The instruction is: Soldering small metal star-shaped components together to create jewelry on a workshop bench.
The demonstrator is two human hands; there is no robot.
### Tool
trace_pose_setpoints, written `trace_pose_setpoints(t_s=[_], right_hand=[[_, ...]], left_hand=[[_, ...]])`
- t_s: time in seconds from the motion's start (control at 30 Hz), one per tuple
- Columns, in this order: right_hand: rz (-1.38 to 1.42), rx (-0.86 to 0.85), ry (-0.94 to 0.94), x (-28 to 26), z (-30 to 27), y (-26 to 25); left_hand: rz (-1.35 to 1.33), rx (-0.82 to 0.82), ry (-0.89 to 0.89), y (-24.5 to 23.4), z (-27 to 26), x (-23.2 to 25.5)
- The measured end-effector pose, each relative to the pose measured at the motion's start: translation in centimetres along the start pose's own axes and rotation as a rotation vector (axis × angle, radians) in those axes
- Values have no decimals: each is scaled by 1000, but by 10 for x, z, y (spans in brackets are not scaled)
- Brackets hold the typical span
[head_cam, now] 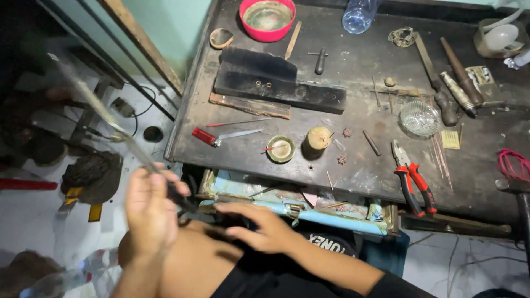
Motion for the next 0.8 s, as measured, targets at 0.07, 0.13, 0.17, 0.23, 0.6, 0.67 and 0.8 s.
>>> trace_pose_setpoints(t_s=[0.07,0.13,0.17,0.23,0.6,0.67,0.8], right_hand=[[46,-112,116,1,14,35],[127,88,109,28,18,60],[200,299,107,41,20,70],[173,325,99,50,19,64],[547,380,313,64,27,30],[440,429,265,66,28,14],[554,399,259,58,-10,-6]], left_hand=[[-10,-101,-65,16,-27,-9],[-11,-118,-20,13,-25,-27],[-15,-147,17,11,-23,-36],[-50,-165,1,12,-23,-51],[526,-469,418,39,12,-50],[894,-565,946,48,42,-48],[1309,-652,1015,32,100,-78]])
Point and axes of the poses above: each hand's wrist, its own z-axis towards the middle knuckle, its own y-axis out of the palm, x = y × z, the point moved 2 cm from there along z, towards the middle knuckle, and after that the axes turned 7 degrees about x, right-handed, at the moved point
